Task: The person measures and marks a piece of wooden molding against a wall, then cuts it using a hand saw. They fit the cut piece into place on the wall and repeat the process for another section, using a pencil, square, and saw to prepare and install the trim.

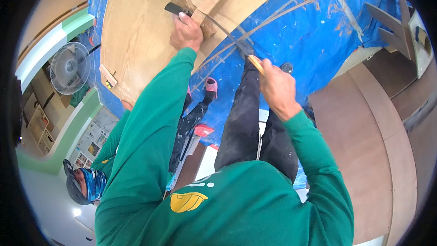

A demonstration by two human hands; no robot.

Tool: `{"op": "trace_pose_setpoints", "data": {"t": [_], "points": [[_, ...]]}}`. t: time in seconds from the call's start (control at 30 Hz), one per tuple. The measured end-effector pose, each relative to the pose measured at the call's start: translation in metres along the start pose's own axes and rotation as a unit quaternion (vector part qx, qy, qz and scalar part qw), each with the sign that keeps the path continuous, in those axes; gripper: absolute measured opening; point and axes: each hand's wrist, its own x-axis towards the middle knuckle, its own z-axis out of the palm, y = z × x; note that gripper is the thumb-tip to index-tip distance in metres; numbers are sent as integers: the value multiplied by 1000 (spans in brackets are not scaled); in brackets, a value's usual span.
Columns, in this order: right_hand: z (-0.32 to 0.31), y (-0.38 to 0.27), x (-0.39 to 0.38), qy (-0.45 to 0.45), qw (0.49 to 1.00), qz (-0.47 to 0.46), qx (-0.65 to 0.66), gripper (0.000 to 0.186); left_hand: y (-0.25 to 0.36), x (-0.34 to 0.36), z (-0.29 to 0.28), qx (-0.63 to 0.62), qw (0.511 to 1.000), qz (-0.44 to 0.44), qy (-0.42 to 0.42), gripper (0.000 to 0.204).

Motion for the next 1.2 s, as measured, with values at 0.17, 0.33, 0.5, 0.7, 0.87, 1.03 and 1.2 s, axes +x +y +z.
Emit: {"op": "trace_pose_setpoints", "data": {"t": [0.17, 0.33, 0.5, 0.7, 0.87, 1.03, 1.2], "points": [[-9, -23, 10, -18, 1000, -9, -15, 13, 3, 0, 2, 7, 1000, 6, 3, 69], [-15, -22, -7, -36, 999, 24, 0, 13, 2, 1, -2, 12, 1000, -16, -11, 59], [3, -21, 22, -20, 1000, -7, -21, 14, 6, -1, 1, -24, 1000, 3, 20, 57], [1, -16, 3, -29, 999, 14, 1, 16, 1, -3, -3, -5, 1000, -18, -14, 58], [-2, -9, 4, -28, 1000, 13, 7, 17, 6, 0, -5, -6, 1000, -20, -2, 59], [-4, -23, 20, -45, 999, 16, 1, 15, 7, -1, -5, 27, 999, -38, -5, 62], [-9, -7, 3, -46, 998, 38, 9, 13, 10, -1, -7, -2, 1000, -17, -2, 63]]}}
